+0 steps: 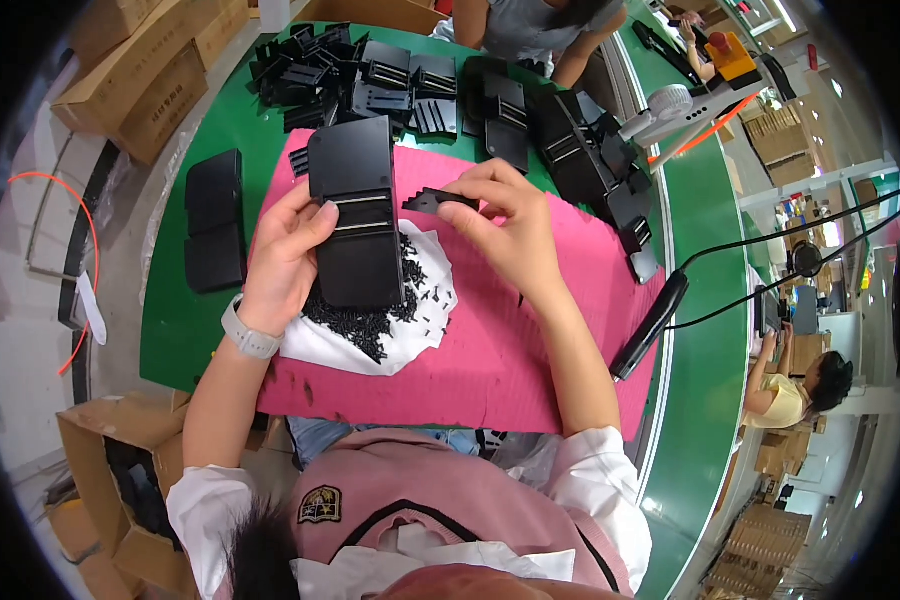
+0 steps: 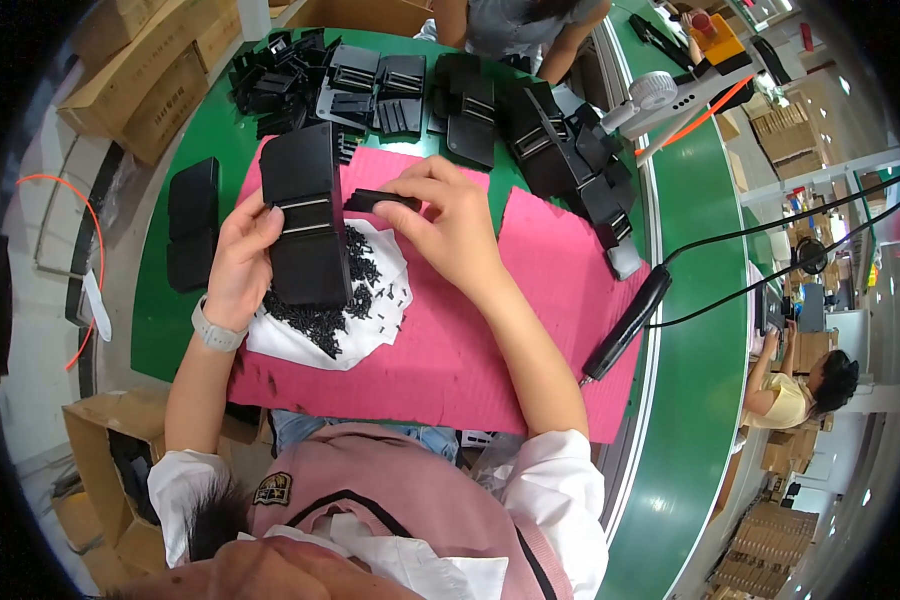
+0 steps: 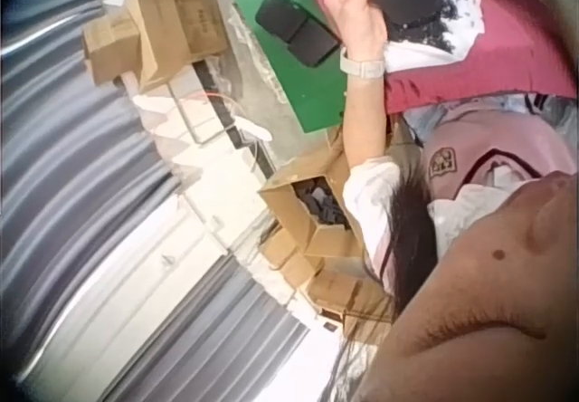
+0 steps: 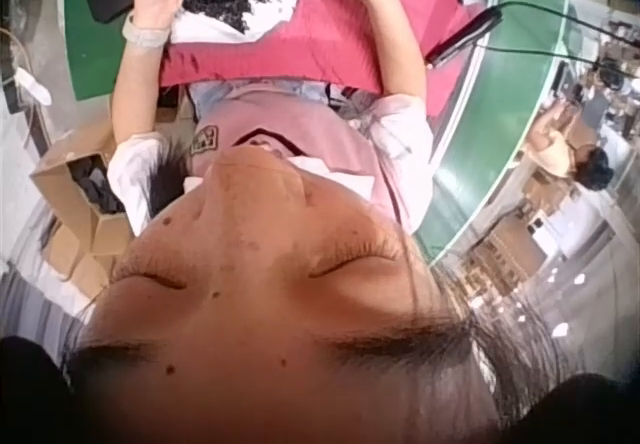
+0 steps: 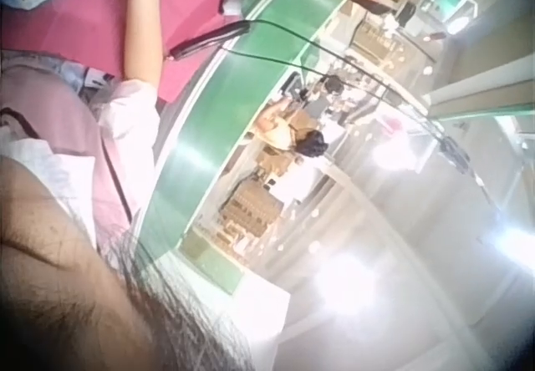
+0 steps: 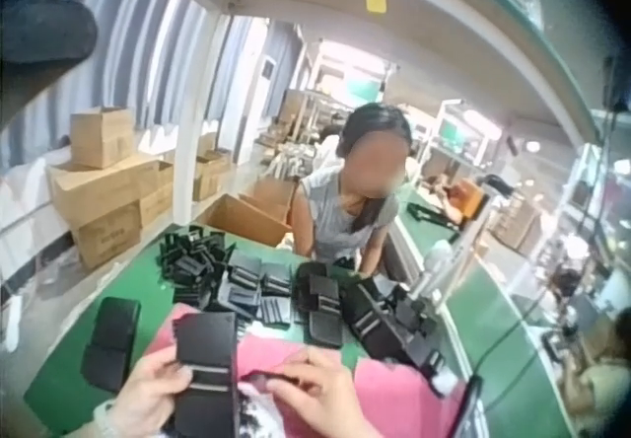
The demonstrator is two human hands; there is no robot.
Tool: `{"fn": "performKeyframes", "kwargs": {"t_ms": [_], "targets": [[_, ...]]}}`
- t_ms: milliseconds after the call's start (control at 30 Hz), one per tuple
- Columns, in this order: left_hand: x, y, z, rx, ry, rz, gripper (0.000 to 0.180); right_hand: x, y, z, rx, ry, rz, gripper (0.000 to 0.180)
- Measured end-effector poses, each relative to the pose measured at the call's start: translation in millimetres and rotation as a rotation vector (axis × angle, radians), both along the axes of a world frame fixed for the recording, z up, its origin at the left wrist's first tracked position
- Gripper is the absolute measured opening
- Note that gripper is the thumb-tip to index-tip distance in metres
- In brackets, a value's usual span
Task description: Assembling small black plastic components using an electric screwdriver on a production line.
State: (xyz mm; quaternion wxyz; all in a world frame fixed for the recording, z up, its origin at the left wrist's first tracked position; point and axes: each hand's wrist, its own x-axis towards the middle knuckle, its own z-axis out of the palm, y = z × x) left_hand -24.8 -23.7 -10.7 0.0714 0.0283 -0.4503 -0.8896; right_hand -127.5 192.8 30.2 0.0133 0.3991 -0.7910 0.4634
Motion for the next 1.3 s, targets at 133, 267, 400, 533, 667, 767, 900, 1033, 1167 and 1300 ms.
{"fn": "performKeyframes", "kwargs": {"t_ms": [133, 267, 400, 533, 667, 767, 900, 1033, 1167, 1300], "targets": [[-0.2, 3.5, -6.2, -0.069, 0.007, 0.03, 0.038, 11.8, -2.6, 7.3, -0.333, -0.772, 0.092, 0.046], [3.6, 9.9, 0.1, -0.073, 0.005, 0.019, 0.041, 29.8, -14.8, 23.9, -0.421, -0.843, 0.15, 0.054], [5.8, 11.5, -0.6, -0.052, 0.016, -0.031, 0.042, 37.1, -18.0, 23.3, -0.24, -0.626, 0.153, 0.057], [6.1, 10.2, 2.3, -0.056, 0.001, -0.085, 0.042, 30.7, -9.8, 24.7, -0.172, -0.661, 0.114, 0.042], [5.9, 12.3, 0.4, -0.061, 0.057, -0.18, 0.043, 25.2, -6.4, 18.9, 0.007, -0.259, 0.18, 0.027], [6.4, 15.6, -2.3, -0.125, 0.098, -0.143, 0.043, 32.6, -12.9, 13.7, 0.065, -0.067, 0.144, 0.026], [4.9, 18.2, -4.6, -0.15, 0.104, -0.128, 0.044, 35.9, -17.3, 0.4, 0.054, 0.008, 0.113, 0.033], [6.6, 17.9, -3.4, -0.172, 0.068, -0.151, 0.045, 39.4, -19.8, 0.4, 0.066, -0.046, 0.041, 0.058], [8.9, 22.5, 3.9, -0.172, 0.117, -0.145, 0.044, 39.9, -16.7, -3.8, -0.05, -0.28, -0.135, 0.057], [12.1, 26.9, 5.1, -0.022, 0.049, -0.188, 0.043, 46.9, -13.9, 12.7, -0.089, -0.666, 0.038, 0.038]]}}
